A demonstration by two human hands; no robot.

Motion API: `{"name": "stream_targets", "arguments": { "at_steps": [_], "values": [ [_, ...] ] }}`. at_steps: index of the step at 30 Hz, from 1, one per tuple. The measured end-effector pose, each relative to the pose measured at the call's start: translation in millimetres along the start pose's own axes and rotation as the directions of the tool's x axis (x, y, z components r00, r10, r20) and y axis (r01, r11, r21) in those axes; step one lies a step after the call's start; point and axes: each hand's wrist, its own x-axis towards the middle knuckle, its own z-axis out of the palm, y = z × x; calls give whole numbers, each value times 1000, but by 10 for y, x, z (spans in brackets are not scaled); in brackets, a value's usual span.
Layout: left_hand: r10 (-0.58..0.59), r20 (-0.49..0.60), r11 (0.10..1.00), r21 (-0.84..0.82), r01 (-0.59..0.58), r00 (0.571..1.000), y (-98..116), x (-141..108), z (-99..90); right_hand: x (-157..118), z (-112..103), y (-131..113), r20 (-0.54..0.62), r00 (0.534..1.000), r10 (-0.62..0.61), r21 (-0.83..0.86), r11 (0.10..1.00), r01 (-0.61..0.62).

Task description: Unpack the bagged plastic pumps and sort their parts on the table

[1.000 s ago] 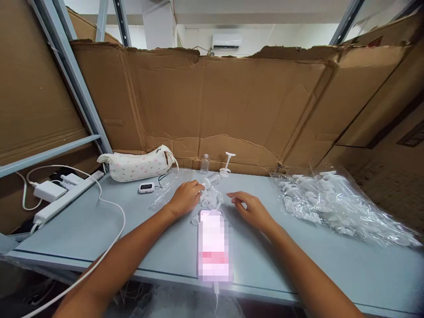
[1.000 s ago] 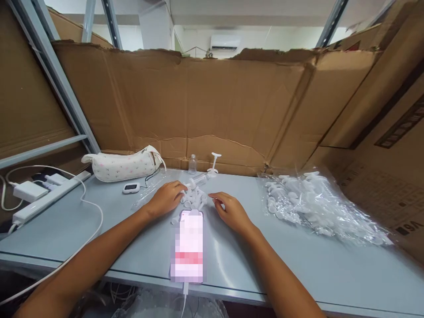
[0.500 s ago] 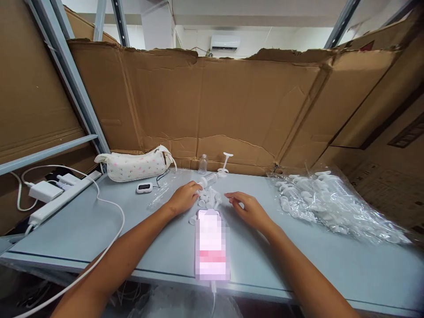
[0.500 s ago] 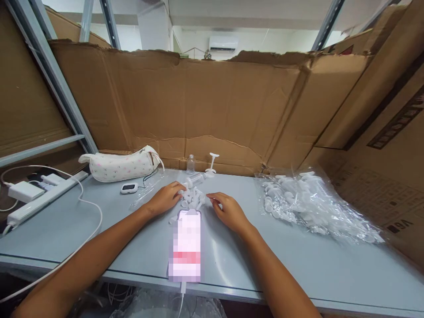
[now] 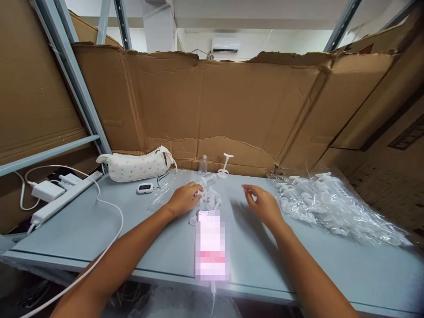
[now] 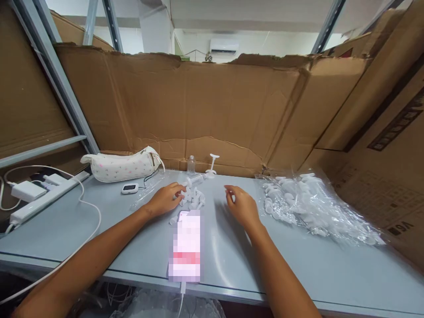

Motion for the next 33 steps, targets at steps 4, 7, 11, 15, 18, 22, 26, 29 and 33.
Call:
{"name": "stream_targets", "arguments": {
  "at_steps": [4,7,11,15,18,22,26,29,33],
  "values": [
    [17,68,1000,-14,-16,998,43,-23,-30,94,-152,311,-127,982,141,-259,951,-170],
    [38,111,999,-31,-35,993,43,-32,-21,129,-220,561,-227,938,262,-394,856,-335],
    [66,107,998,-6,-65,992,29,-45,-2,131,-197,822,-256,858,446,-473,716,-514],
    [78,107,996,38,-82,991,37,-55,-7,129,-106,977,-191,824,534,-525,653,-545],
    [93,108,990,98,-103,990,57,-61,-27,129,-61,1023,-177,837,518,-565,642,-518],
    [92,86,984,146,-104,992,63,-66,-54,128,-57,989,-140,852,504,-573,661,-485],
    [78,63,982,169,-87,995,26,-57,-57,134,-80,868,-111,865,490,-527,709,-469],
    [71,50,982,174,-79,996,-16,-43,-43,152,-107,782,-75,859,507,-417,766,-489],
    [63,7,987,146,-63,998,-68,-27,-18,184,-149,725,-3,857,516,-289,820,-494]
  ]
}}
